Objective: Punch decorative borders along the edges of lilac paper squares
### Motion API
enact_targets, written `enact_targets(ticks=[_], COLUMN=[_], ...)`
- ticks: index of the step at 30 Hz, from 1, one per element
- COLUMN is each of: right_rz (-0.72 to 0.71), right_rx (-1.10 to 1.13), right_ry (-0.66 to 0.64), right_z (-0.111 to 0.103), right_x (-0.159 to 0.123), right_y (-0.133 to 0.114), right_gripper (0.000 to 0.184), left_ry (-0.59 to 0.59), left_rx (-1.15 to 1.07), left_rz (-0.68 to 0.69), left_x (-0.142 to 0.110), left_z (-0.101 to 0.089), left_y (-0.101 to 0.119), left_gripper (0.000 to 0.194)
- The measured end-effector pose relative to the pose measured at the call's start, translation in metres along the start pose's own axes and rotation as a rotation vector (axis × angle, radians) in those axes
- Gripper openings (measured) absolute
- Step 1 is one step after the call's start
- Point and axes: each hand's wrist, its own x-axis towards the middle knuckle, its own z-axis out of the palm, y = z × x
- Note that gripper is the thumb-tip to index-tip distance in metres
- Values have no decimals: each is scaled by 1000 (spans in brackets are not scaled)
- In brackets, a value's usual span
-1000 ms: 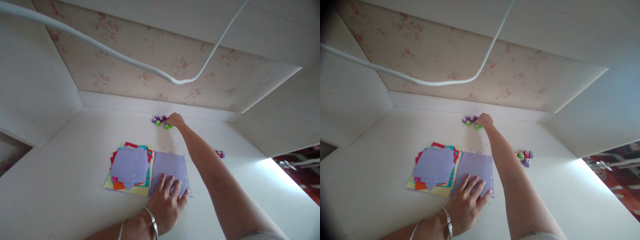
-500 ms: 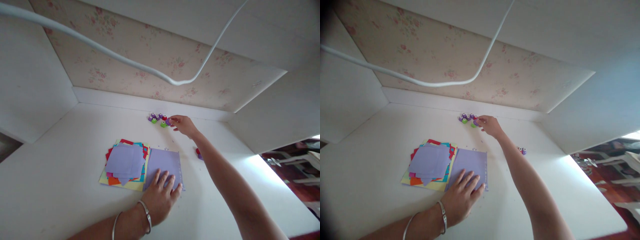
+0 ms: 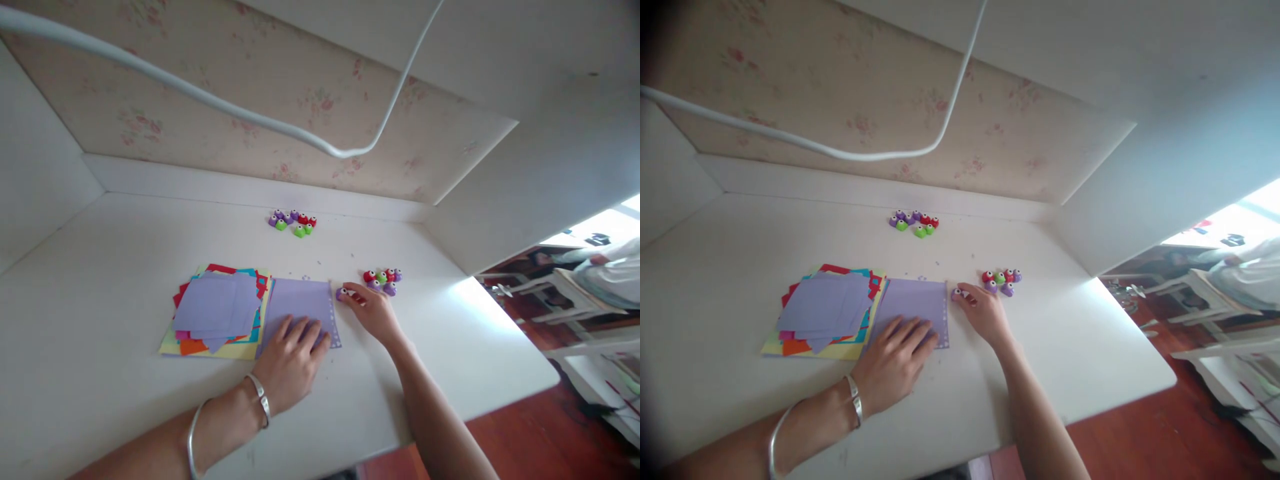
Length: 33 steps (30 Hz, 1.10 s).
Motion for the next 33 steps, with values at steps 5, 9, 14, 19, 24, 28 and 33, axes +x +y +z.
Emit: enact_targets(ticks=[5,9,14,19,24,28,33], right_rz=[-11,-6,16,17,47,57,47], right_rx=[95,144,189,225,297,299,286], right_ry=[-36,-52,-58,-78,-57,-46,-56], right_z=[4,5,7,8,10,11,11], right_x=[-4,-6,-7,-7,-7,-6,-6], right_y=[11,17,20,20,17,15,14], right_gripper=[33,31,31,32,30,31,31], left_ry=[-12,-2,-20,-6,-22,-36,-38], left_rx=[-58,-71,-65,-69,-66,-59,-60], left_rz=[-106,-132,-116,-110,-92,-72,-70], left_x=[8,8,5,5,5,4,4], left_z=[-6,-2,2,5,4,3,1], left_y=[-1,-4,-7,-8,-8,-9,-8], left_gripper=[36,40,43,43,42,44,45])
